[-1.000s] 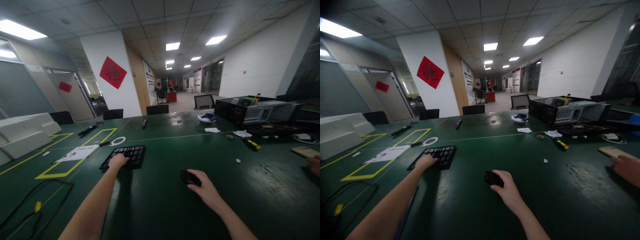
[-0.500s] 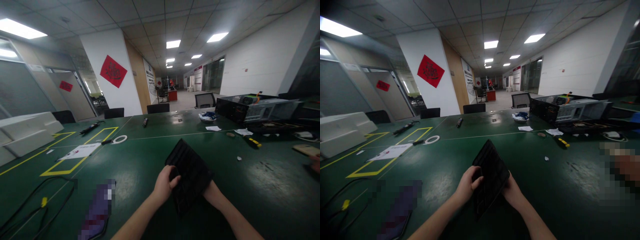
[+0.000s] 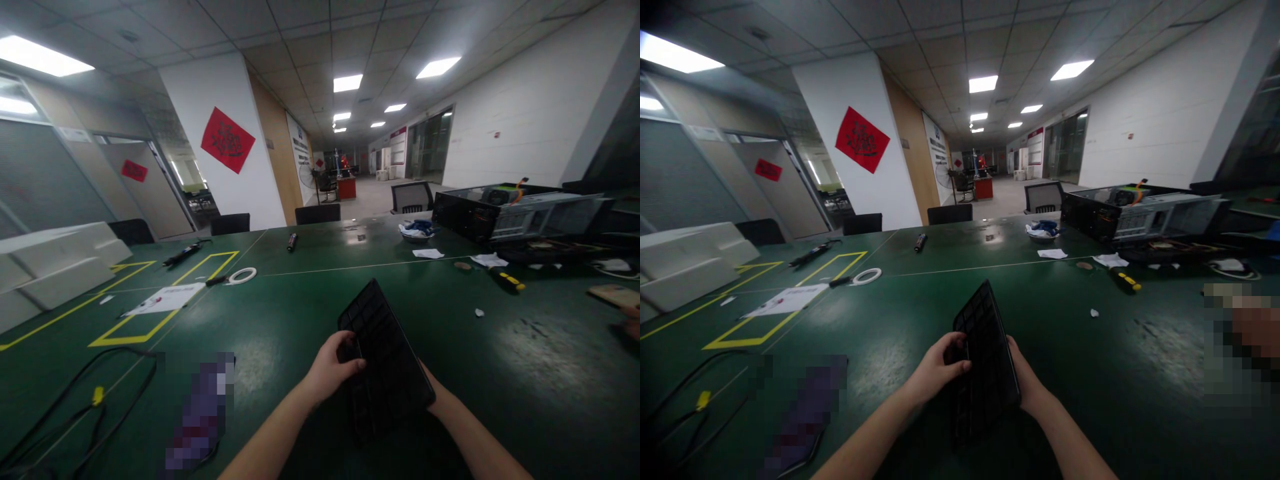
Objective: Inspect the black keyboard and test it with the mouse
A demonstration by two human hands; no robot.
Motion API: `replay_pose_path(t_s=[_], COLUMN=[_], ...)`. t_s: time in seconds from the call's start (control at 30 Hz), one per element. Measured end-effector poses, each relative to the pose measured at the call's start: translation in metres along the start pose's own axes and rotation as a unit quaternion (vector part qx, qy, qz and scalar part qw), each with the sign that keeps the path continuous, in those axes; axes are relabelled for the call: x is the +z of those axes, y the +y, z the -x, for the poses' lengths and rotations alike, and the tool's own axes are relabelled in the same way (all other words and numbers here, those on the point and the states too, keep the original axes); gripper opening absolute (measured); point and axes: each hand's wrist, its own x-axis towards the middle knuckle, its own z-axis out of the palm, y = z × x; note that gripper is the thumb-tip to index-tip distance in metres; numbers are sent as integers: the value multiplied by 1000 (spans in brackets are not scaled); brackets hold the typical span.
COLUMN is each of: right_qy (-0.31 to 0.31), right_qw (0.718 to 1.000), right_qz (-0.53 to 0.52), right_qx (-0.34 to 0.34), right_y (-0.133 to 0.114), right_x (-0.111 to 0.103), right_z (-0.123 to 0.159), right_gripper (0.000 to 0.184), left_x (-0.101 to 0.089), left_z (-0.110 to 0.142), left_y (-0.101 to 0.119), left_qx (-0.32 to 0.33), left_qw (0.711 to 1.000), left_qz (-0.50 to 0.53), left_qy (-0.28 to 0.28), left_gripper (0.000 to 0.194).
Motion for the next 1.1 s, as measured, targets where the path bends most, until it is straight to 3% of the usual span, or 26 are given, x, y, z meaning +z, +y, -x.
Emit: replay_pose_path(t_s=[0.07, 0.13, 0.2, 0.23, 0.33, 0.43, 0.63, 0.77, 0.87, 1.0, 1.1], right_qy=[11, 22, 16, 5, -33, -49, -22, -34, -15, 6, -1], right_qw=[999, 998, 998, 998, 998, 997, 999, 998, 996, 997, 1000], right_qz=[-17, -29, -24, -17, -12, -31, -31, -26, -49, -42, 2], right_qx=[27, 51, 55, 53, 53, 59, 32, 47, 68, 69, 25], right_y=[-2, -3, -1, 0, 4, 7, -2, -11, -12, -5, -3], right_x=[1, 2, 2, 1, -2, -4, 4, 8, 8, 5, 3], right_z=[0, 0, -1, -1, -3, -4, 0, 6, 6, 2, 1], right_gripper=[42, 44, 46, 47, 50, 51, 48, 47, 43, 39, 40], left_x=[-6, -11, -14, -15, -14, -13, -11, 1, 10, 16, 14], left_z=[-4, -7, -9, -9, -8, -5, 1, 2, 1, 3, 8], left_y=[0, 2, 4, 5, 5, 5, 12, 8, 2, -1, 3], left_qx=[-113, -200, -230, -233, -233, -223, -166, -105, -48, 27, 69], left_qw=[978, 921, 877, 871, 903, 938, 964, 987, 998, 997, 989], left_qz=[162, 303, 377, 387, 336, 262, 202, 116, 49, -51, -121], left_qy=[60, 141, 189, 192, 130, 53, -51, -42, -3, 46, 47], left_gripper=[24, 25, 27, 23, 11, 30, 26, 15, 11, 10, 11])
